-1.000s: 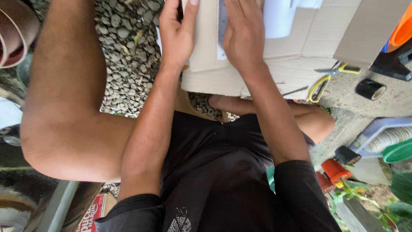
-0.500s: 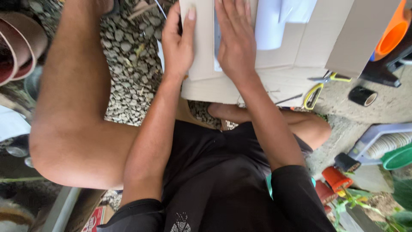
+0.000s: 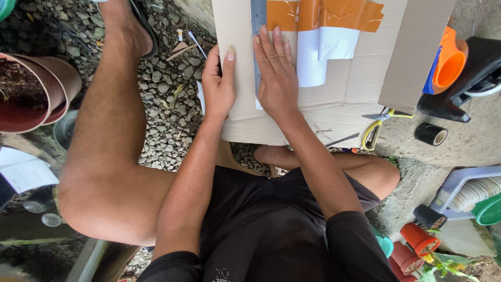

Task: The person measures and marks a cardboard sheet using a ruler and scissors, then folds the sheet into a rectangular box. They secure the box by applying orange packing tape along the seams and edges using a handheld tape dispenser.

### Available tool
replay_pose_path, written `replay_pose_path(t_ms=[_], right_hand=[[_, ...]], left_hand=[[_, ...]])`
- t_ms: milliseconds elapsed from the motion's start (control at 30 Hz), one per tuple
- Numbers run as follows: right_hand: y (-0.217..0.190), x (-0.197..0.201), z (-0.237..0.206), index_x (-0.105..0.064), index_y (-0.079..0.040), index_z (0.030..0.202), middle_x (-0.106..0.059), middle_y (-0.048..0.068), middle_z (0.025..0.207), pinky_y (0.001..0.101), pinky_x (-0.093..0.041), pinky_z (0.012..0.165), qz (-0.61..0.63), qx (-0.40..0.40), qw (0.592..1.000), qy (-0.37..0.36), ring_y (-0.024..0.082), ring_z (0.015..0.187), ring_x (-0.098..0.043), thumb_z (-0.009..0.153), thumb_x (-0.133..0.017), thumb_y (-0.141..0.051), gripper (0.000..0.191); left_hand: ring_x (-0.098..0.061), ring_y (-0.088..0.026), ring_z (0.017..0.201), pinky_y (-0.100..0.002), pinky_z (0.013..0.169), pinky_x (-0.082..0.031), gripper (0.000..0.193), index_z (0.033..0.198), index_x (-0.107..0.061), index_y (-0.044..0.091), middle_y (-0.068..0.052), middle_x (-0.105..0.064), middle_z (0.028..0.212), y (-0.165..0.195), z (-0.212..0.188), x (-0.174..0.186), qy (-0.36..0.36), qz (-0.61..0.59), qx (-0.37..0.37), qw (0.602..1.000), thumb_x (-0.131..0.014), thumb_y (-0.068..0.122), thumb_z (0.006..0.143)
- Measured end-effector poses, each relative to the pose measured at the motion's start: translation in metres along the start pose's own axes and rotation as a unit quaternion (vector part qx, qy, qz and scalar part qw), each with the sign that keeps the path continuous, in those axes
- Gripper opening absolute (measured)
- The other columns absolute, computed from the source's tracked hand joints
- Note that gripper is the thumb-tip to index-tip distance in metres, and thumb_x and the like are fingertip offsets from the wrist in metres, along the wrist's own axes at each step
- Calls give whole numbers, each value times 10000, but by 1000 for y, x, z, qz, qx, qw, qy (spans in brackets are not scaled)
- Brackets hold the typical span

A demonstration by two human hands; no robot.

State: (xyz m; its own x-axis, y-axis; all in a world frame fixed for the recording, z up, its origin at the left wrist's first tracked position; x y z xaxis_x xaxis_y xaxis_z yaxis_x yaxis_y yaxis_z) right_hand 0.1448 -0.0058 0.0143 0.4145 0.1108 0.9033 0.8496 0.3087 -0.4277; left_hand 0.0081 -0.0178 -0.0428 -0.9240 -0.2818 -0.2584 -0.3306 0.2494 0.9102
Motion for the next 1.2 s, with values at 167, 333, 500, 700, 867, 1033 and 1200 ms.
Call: replay_pose_path(t_ms=[167, 333, 500, 700, 867, 1033, 1200], right_hand=[[0, 1, -1, -502, -21, 1552, -396, 126, 1659, 503, -246, 1330, 0, -2, 1000, -3, 332, 1584, -306, 1051, -484, 38, 504], [2, 1, -3, -498, -20, 1560, -395, 120, 1663, 504, -246, 1334, 4, 3, 1000, -7, 324, 1589, -298, 1050, -490, 39, 514], [3, 0, -5, -491, -37, 1570, -390, 105, 1671, 492, -247, 1349, 1, 4, 1000, -4, 307, 1599, -289, 1057, -500, 34, 518], [3, -2, -6, -494, -55, 1574, -385, 80, 1672, 485, -239, 1355, -15, 2, 1000, -4, 282, 1595, -279, 1085, -486, 25, 496], [3, -4, -6, -504, -57, 1564, -390, 76, 1667, 483, -242, 1350, -21, -1, 1000, -2, 276, 1593, -281, 1085, -485, 15, 484], [2, -2, -6, -509, -49, 1561, -392, 84, 1665, 490, -249, 1344, -16, 3, 1000, 1, 284, 1591, -281, 1092, -493, 7, 472], [2, -1, -5, -513, -42, 1558, -397, 91, 1662, 492, -258, 1336, -16, 2, 1000, -4, 295, 1587, -288, 1077, -492, 14, 485]], left_hand=[[-618, -95, 1098, -265, 982, -521, 327, 1342, -606, 0, -59, -709, 1210, -3, -2, 0, -4, -7, 7, 1000, -567, 238, 1121], [-615, -94, 1098, -266, 985, -522, 319, 1343, -609, -3, -57, -709, 1209, -6, -2, 2, -7, -6, 0, 1000, -566, 230, 1129], [-621, -94, 1109, -265, 991, -528, 333, 1361, -600, -9, -62, -710, 1228, -7, -3, 2, -9, -5, -10, 1000, -567, 231, 1132], [-634, -97, 1100, -269, 976, -537, 353, 1384, -585, -3, -71, -711, 1227, -7, -3, 1, -7, 0, 2, 1000, -563, 236, 1125], [-627, -98, 1111, -271, 989, -533, 348, 1380, -587, -7, -72, -707, 1236, -6, -3, 1, -5, 3, -3, 1000, -563, 231, 1128], [-623, -99, 1117, -273, 1005, -527, 342, 1379, -590, -13, -72, -702, 1246, -3, -3, -1, -4, 4, -12, 1000, -565, 221, 1131], [-626, -92, 1113, -269, 999, -531, 336, 1375, -586, -11, -70, -706, 1243, 0, -2, -2, -5, 8, -7, 1000, -556, 217, 1130]])
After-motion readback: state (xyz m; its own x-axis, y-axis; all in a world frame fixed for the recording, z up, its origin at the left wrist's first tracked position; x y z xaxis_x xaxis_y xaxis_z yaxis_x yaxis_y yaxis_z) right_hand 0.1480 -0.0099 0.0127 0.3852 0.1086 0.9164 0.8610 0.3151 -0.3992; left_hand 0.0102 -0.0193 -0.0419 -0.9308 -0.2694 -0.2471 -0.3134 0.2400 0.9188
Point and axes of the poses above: each hand's wrist, its own z-axis towards the middle knuckle, its own x-axis out of the back of the hand, y = z × x, the point moved 4 cm from there along z, towards the middle knuckle
